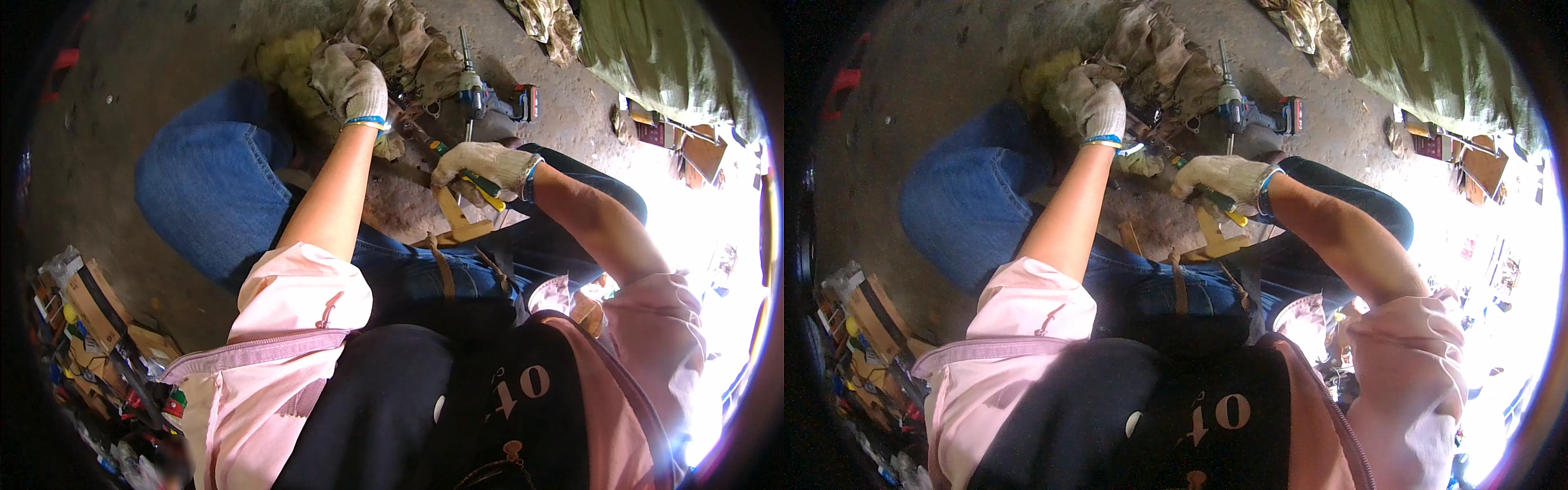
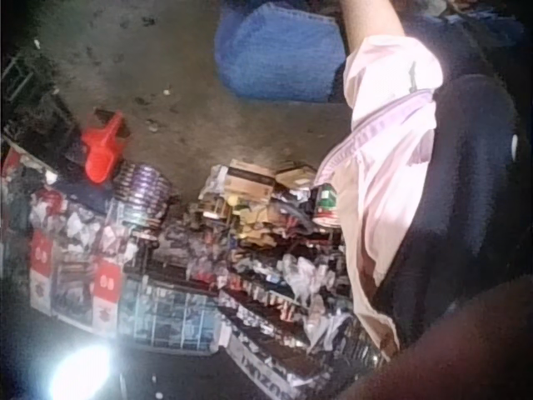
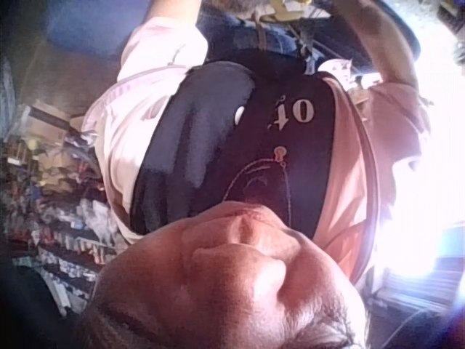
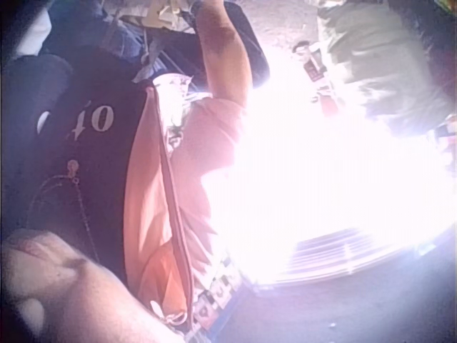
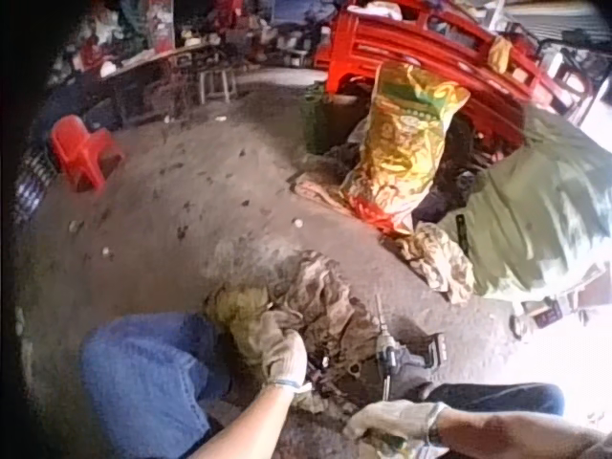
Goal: The person sits on the floor and uses a power drill, pliers, and a hammer to disassemble and clean a greasy engine part. They remove bolts, scrape residue, and wipe the part with a rag while seated.
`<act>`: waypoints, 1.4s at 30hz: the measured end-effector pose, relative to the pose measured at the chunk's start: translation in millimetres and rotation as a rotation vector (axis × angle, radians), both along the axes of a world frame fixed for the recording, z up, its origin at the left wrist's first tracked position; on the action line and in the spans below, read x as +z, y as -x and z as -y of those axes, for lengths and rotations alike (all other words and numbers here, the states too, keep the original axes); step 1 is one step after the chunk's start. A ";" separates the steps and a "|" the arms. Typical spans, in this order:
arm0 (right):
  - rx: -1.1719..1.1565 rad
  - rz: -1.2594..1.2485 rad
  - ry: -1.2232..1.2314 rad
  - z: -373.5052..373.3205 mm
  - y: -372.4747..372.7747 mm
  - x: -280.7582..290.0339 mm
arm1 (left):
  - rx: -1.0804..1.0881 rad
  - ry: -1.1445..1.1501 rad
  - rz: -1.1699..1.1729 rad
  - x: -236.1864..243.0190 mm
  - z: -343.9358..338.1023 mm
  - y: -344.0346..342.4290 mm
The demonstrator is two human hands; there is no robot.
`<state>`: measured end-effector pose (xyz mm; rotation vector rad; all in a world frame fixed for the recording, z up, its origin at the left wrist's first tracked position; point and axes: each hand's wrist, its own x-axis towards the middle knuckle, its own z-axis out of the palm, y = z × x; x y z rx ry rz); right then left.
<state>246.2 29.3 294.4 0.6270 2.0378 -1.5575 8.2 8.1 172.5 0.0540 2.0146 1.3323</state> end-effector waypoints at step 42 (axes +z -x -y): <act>-0.164 -0.205 -0.002 7.4 -6.5 -26.8 | 0.406 -0.210 -0.052 -86.2 -26.5 27.0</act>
